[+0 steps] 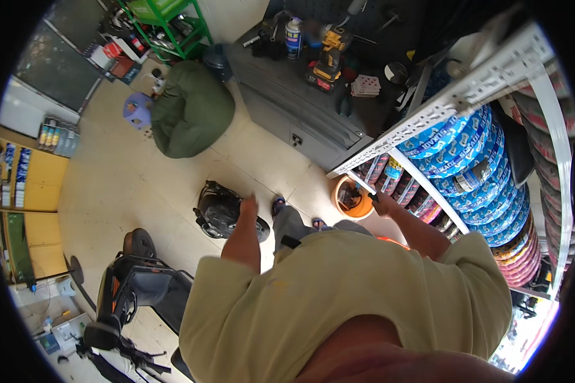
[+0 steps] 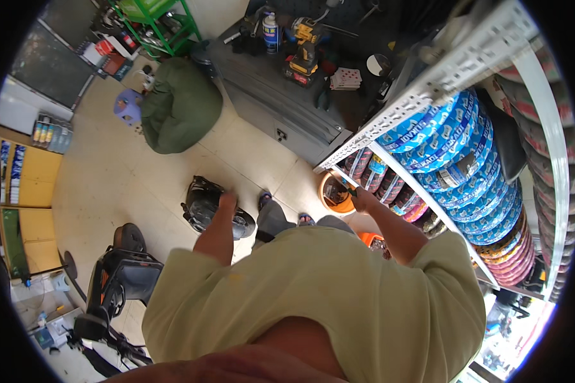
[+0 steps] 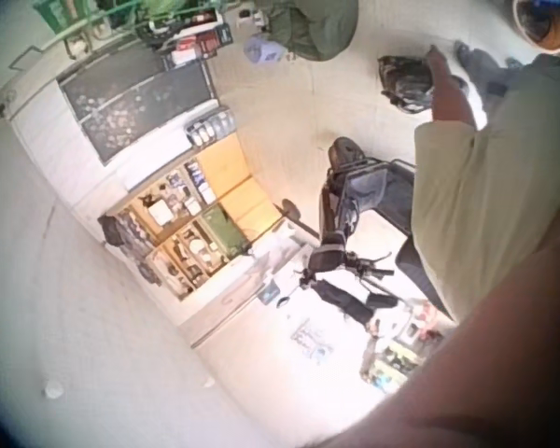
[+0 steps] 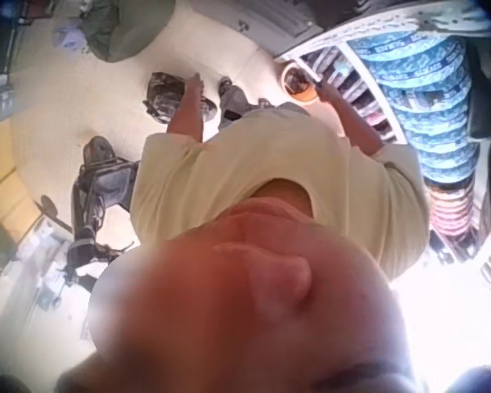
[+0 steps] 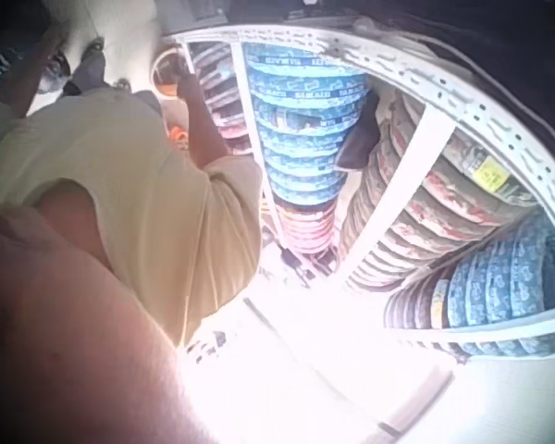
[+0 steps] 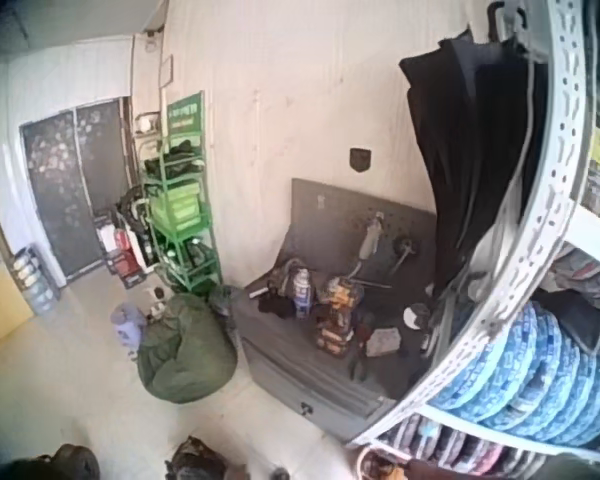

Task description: The person assembles a moped by attaching a black plastic cover to the rear wheel area using a cordless drill and hand tools. They position the cover, secure it with screws, and then organize tools into a drawer.

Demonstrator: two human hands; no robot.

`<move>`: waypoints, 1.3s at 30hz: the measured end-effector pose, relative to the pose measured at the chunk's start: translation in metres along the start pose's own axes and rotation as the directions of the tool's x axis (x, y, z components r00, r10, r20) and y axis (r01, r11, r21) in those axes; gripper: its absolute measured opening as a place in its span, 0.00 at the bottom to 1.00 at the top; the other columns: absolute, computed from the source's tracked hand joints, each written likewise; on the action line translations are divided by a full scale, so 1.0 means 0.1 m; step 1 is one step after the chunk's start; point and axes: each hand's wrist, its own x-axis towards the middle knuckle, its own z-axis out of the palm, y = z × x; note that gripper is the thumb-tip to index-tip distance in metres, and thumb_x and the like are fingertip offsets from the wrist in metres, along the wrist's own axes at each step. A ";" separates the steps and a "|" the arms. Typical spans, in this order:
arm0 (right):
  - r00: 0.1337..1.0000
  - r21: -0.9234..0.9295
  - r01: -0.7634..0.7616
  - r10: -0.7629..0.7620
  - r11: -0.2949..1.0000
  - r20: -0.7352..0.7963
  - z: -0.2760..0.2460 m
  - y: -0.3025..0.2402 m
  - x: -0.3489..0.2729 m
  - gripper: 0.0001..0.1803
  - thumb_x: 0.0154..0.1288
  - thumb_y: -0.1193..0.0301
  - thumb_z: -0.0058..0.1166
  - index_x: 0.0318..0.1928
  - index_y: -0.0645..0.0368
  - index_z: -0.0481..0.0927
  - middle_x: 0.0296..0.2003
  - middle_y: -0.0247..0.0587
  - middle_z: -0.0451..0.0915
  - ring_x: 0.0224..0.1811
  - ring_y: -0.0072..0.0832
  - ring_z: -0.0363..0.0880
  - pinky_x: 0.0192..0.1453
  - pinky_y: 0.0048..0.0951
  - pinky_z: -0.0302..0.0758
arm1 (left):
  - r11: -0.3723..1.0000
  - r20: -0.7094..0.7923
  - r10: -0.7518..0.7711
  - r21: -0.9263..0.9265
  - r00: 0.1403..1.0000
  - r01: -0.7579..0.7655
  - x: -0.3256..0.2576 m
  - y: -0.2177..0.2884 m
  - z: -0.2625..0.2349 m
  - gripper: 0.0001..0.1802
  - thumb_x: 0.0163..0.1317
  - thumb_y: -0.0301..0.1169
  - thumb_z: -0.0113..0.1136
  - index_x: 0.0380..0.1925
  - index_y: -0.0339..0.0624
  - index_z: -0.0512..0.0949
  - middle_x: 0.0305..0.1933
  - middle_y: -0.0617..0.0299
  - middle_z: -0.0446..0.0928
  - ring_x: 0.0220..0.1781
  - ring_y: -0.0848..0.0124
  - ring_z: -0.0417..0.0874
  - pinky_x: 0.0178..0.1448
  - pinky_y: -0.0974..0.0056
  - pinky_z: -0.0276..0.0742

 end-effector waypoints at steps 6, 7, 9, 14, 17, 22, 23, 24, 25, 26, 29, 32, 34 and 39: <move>0.961 0.320 -0.013 0.099 0.947 -0.256 0.00 -0.70 -0.62 0.19 0.66 0.67 0.49 0.54 0.62 0.69 0.46 0.59 0.76 0.51 0.55 0.74 0.55 0.44 0.70 | -0.341 0.332 -0.135 -0.900 0.934 0.270 1.93 1.77 -1.48 0.25 0.70 0.54 0.40 0.42 0.43 0.74 0.38 0.64 0.77 0.38 0.68 0.75 0.46 0.60 0.70; 0.958 0.289 0.015 0.070 0.957 -0.280 -0.06 -0.83 -0.60 0.19 0.66 0.68 0.49 0.55 0.61 0.69 0.47 0.57 0.76 0.51 0.55 0.74 0.56 0.44 0.70 | -0.489 0.333 -0.130 -0.841 0.934 0.232 2.19 1.89 -1.72 0.27 0.70 0.56 0.39 0.45 0.43 0.73 0.42 0.65 0.76 0.44 0.68 0.75 0.53 0.60 0.68; 0.953 0.311 -0.033 0.123 0.950 -0.276 -0.14 -1.12 -0.66 0.18 0.65 0.70 0.50 0.55 0.60 0.69 0.48 0.55 0.75 0.51 0.54 0.74 0.56 0.44 0.69 | -0.594 0.428 -0.162 -0.762 0.889 0.259 2.51 2.13 -1.95 0.35 0.69 0.61 0.37 0.61 0.47 0.66 0.56 0.62 0.72 0.58 0.68 0.71 0.64 0.60 0.61; 0.927 0.380 -0.142 0.258 0.914 -0.274 -0.22 -1.43 -0.54 0.18 0.66 0.71 0.49 0.55 0.61 0.70 0.45 0.55 0.77 0.49 0.49 0.76 0.53 0.41 0.72 | -0.749 0.550 -0.047 -0.572 0.834 0.335 2.93 2.18 -1.97 0.39 0.66 0.64 0.34 0.69 0.54 0.59 0.70 0.67 0.61 0.66 0.70 0.64 0.67 0.60 0.54; 0.921 0.324 -0.069 0.185 0.944 -0.342 -0.27 -1.52 -0.40 0.18 0.66 0.70 0.49 0.55 0.60 0.70 0.45 0.57 0.77 0.49 0.55 0.75 0.53 0.44 0.72 | -0.658 0.604 -0.033 -0.613 0.797 0.437 2.97 2.35 -2.03 0.37 0.65 0.67 0.35 0.61 0.52 0.66 0.60 0.67 0.69 0.55 0.71 0.70 0.62 0.61 0.60; 0.894 0.364 0.090 0.086 0.927 -0.440 -0.57 -1.91 0.31 0.17 0.66 0.69 0.51 0.53 0.62 0.72 0.46 0.57 0.77 0.49 0.55 0.75 0.51 0.44 0.73 | -0.732 0.531 0.042 -0.560 0.846 0.388 3.11 1.92 -1.78 0.34 0.63 0.69 0.35 0.41 0.53 0.72 0.35 0.72 0.72 0.29 0.75 0.67 0.44 0.66 0.67; 0.881 0.337 0.098 0.075 0.936 -0.466 -0.59 -1.93 0.49 0.17 0.66 0.70 0.51 0.53 0.62 0.72 0.46 0.58 0.77 0.49 0.55 0.75 0.51 0.43 0.72 | -0.737 0.507 0.034 -0.569 0.861 0.364 3.07 1.87 -1.77 0.33 0.63 0.70 0.35 0.34 0.53 0.71 0.26 0.74 0.69 0.23 0.76 0.63 0.37 0.69 0.67; 0.873 0.322 0.081 0.088 0.943 -0.480 -0.58 -1.90 0.62 0.17 0.66 0.71 0.50 0.54 0.61 0.71 0.46 0.58 0.77 0.50 0.55 0.75 0.52 0.43 0.72 | -0.753 0.491 0.024 -0.564 0.871 0.338 2.89 1.91 -1.79 0.33 0.62 0.71 0.35 0.28 0.54 0.69 0.23 0.75 0.65 0.20 0.76 0.59 0.35 0.70 0.66; 0.869 0.313 0.055 0.109 0.948 -0.482 -0.54 -1.90 0.68 0.17 0.66 0.73 0.50 0.54 0.61 0.71 0.46 0.58 0.77 0.51 0.55 0.75 0.52 0.43 0.72 | -0.767 0.486 0.011 -0.557 0.874 0.319 2.65 1.92 -1.82 0.33 0.61 0.71 0.36 0.23 0.54 0.67 0.19 0.77 0.62 0.17 0.76 0.55 0.32 0.71 0.66; 0.883 0.317 0.072 0.088 0.946 -0.462 -0.57 -1.97 0.78 0.17 0.66 0.72 0.50 0.54 0.61 0.71 0.46 0.59 0.77 0.51 0.56 0.74 0.52 0.43 0.72 | -0.753 0.591 -0.060 -0.556 0.805 0.352 2.48 1.88 -1.90 0.32 0.63 0.70 0.35 0.27 0.55 0.71 0.20 0.78 0.67 0.16 0.77 0.60 0.26 0.75 0.63; 0.922 0.279 0.002 0.107 0.960 -0.373 -0.61 -2.15 1.27 0.22 0.64 0.69 0.52 0.57 0.61 0.69 0.48 0.61 0.75 0.52 0.58 0.73 0.54 0.45 0.72 | -0.708 0.511 -0.112 -0.643 0.852 0.293 2.04 1.61 -1.95 0.32 0.64 0.69 0.34 0.34 0.56 0.75 0.27 0.77 0.75 0.21 0.78 0.70 0.26 0.74 0.65; 0.956 0.208 0.047 0.017 0.977 -0.294 -0.50 -2.38 1.68 0.27 0.64 0.66 0.52 0.62 0.60 0.66 0.55 0.60 0.71 0.57 0.57 0.70 0.61 0.46 0.69 | -0.753 0.494 -0.134 -0.614 0.859 0.236 1.84 1.21 -1.70 0.30 0.68 0.65 0.33 0.43 0.58 0.76 0.38 0.74 0.79 0.35 0.75 0.78 0.30 0.69 0.73; 0.925 0.137 0.200 -0.141 0.970 -0.352 -0.33 -2.48 1.83 0.31 0.63 0.65 0.53 0.65 0.60 0.63 0.58 0.62 0.68 0.61 0.57 0.66 0.65 0.46 0.65 | -0.748 0.500 -0.143 -0.620 0.854 0.238 1.66 1.08 -1.64 0.31 0.69 0.63 0.33 0.51 0.54 0.74 0.47 0.69 0.77 0.45 0.69 0.78 0.45 0.62 0.78; 0.979 0.151 0.097 -0.067 0.984 -0.194 -0.04 -2.53 1.57 0.30 0.62 0.64 0.54 0.63 0.62 0.66 0.57 0.61 0.70 0.60 0.54 0.68 0.65 0.43 0.66 | -0.715 0.502 -0.156 -0.652 0.851 0.253 1.24 1.01 -1.69 0.37 0.71 0.61 0.31 0.69 0.48 0.58 0.68 0.61 0.64 0.67 0.63 0.65 0.72 0.55 0.58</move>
